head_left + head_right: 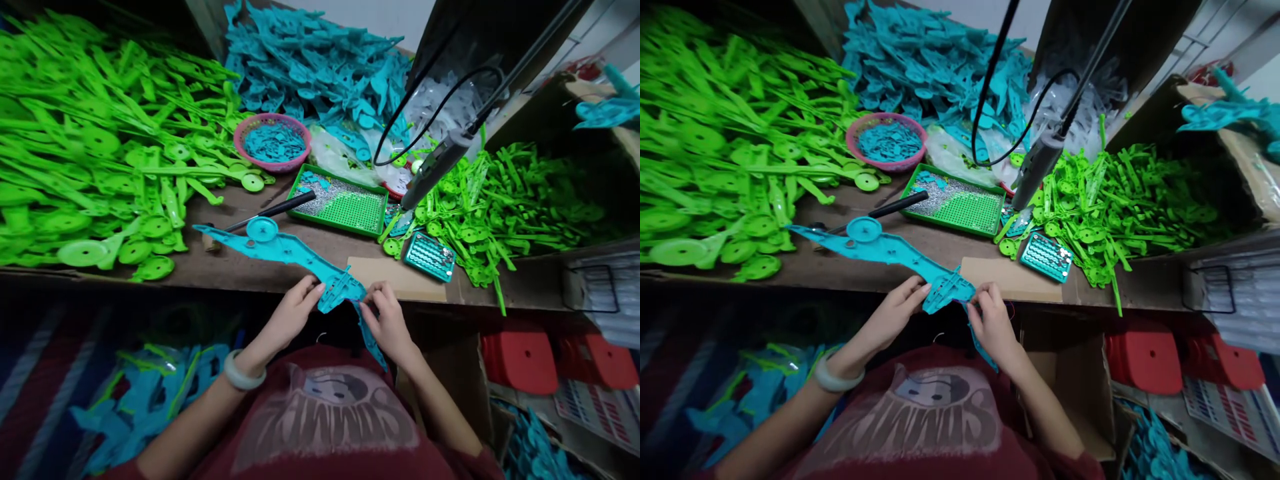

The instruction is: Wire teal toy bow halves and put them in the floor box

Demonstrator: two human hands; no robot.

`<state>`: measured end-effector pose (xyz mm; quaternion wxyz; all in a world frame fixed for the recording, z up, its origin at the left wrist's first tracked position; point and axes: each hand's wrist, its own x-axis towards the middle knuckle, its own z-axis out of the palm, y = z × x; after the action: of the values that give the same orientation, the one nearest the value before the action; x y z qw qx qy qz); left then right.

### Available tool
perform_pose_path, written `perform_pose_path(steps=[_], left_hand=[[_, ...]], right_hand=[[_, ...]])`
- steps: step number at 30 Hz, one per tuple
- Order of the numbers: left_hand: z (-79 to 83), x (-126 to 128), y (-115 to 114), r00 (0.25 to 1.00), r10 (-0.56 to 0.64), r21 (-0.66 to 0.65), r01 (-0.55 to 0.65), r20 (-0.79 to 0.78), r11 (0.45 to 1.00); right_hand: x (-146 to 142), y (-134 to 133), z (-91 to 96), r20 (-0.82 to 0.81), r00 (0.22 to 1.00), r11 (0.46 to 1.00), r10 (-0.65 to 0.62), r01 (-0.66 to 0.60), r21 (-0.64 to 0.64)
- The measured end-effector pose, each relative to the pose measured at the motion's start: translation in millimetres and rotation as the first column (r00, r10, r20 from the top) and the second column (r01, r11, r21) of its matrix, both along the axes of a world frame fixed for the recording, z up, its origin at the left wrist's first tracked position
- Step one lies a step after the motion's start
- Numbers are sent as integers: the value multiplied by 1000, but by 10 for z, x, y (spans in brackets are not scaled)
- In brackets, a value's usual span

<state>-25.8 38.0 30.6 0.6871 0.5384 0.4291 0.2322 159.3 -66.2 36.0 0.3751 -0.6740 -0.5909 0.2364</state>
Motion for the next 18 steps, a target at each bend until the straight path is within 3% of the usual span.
perform_pose_path(steps=[5, 12, 18], left_hand=[[34, -27, -121, 998, -23, 132, 30, -56, 991], [-124, 31, -220, 995, -33, -37, 36, 90, 999], [-191, -106, -239, 997, 8, -127, 1, 73, 992]], right_hand=[[-69, -30, 26, 112, 994, 1000, 8, -6, -12], [-132, -16, -105, -48, 998, 998, 37, -40, -55], [-214, -94, -257, 25, 1000, 997, -14, 16, -81]])
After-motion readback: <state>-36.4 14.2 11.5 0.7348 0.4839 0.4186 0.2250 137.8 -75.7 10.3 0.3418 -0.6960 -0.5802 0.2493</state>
